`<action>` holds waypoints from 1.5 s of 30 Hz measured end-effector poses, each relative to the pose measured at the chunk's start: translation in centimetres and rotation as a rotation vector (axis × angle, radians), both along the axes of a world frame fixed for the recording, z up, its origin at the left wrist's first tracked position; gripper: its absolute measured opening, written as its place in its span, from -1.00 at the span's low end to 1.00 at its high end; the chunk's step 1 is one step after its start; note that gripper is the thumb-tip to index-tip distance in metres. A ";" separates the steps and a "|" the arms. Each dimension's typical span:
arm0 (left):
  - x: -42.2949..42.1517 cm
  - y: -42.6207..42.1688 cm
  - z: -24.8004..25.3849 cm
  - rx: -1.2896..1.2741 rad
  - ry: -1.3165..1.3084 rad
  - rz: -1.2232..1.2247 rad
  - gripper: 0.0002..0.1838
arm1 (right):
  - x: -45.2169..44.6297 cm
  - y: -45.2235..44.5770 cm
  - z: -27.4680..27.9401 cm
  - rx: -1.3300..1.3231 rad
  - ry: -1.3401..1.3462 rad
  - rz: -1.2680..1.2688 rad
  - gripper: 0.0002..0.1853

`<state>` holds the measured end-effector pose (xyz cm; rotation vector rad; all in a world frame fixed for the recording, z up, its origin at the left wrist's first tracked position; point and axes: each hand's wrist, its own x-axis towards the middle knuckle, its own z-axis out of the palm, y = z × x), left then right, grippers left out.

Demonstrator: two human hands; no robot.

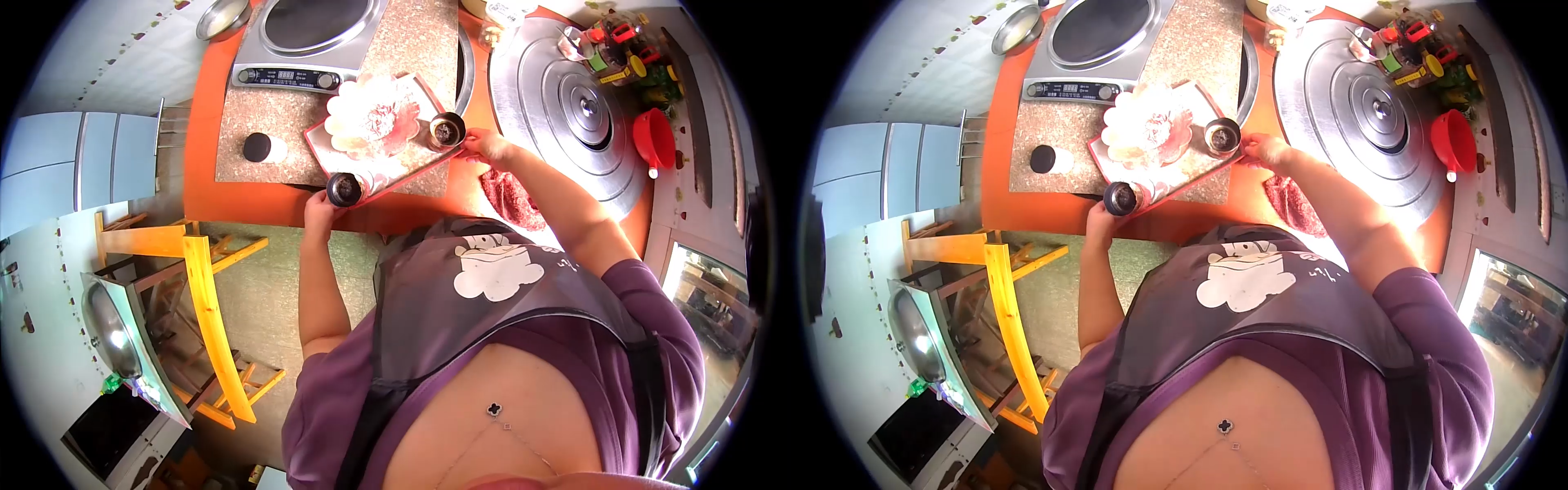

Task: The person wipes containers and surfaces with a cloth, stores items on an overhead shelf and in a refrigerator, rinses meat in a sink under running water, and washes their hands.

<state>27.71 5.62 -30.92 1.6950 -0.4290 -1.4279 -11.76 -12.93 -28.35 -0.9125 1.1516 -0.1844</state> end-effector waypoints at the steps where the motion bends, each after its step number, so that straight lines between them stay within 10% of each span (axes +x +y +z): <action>1: -0.2 0.2 0.0 -0.010 -0.023 -0.027 -0.72 | -0.1 0.4 0.4 0.032 -0.038 -0.027 -0.53; 14: -5.5 3.3 0.0 -0.208 0.043 0.009 -0.69 | 0.4 0.2 -0.4 0.063 -0.161 -0.367 -0.64; 24: -3.8 4.8 -1.7 -0.214 0.128 0.090 -0.63 | -2.4 3.9 -1.0 0.143 -0.269 -0.074 -0.57; 27: -3.3 4.1 -1.2 -0.186 0.524 0.199 -0.55 | -2.9 3.4 -1.8 0.202 -0.280 -0.081 -0.56; 45: -5.7 3.2 -3.5 -0.392 0.466 0.295 -0.74 | -1.3 1.6 -0.8 0.096 -0.261 -0.081 -0.60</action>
